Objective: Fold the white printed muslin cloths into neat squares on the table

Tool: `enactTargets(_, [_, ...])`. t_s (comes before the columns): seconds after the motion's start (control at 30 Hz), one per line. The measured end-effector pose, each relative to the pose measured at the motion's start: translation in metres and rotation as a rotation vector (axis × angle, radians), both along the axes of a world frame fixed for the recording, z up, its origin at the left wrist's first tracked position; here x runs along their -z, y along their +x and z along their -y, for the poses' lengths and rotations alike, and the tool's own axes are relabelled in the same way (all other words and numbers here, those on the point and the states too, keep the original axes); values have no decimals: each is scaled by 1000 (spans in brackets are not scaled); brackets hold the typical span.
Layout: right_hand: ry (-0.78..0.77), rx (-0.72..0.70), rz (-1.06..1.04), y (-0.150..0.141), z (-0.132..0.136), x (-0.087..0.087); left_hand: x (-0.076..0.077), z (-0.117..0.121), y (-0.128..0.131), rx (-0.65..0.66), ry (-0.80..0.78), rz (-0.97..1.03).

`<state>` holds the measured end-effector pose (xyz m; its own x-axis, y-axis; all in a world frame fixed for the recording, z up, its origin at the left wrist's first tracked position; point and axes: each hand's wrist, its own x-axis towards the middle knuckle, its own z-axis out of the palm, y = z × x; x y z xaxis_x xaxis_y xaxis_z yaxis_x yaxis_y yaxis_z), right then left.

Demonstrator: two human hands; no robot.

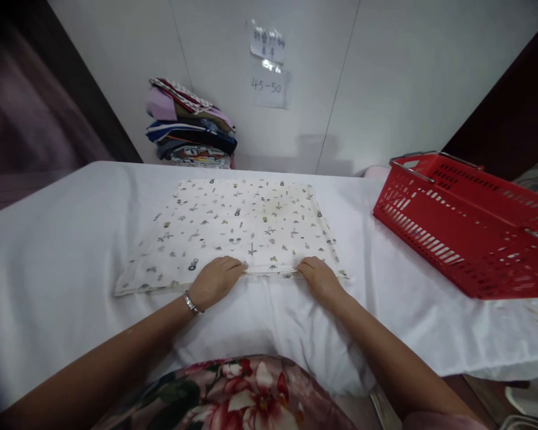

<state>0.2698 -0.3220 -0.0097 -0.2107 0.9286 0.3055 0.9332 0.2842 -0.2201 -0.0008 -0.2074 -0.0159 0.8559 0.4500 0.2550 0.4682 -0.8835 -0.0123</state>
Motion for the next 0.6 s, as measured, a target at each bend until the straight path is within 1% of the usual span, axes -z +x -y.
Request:
enactTargets(0.17, [79,6,31,1,-3,6,3,-3,1,-58,31,6])
enactTargets(0.33, [26,22,14,0,-2,7,8,-2,2,-69,-5,-29])
enactTargets(0.6, [-42,51,-59,-1,-4,8,6,-3,2,-51,-36,-79])
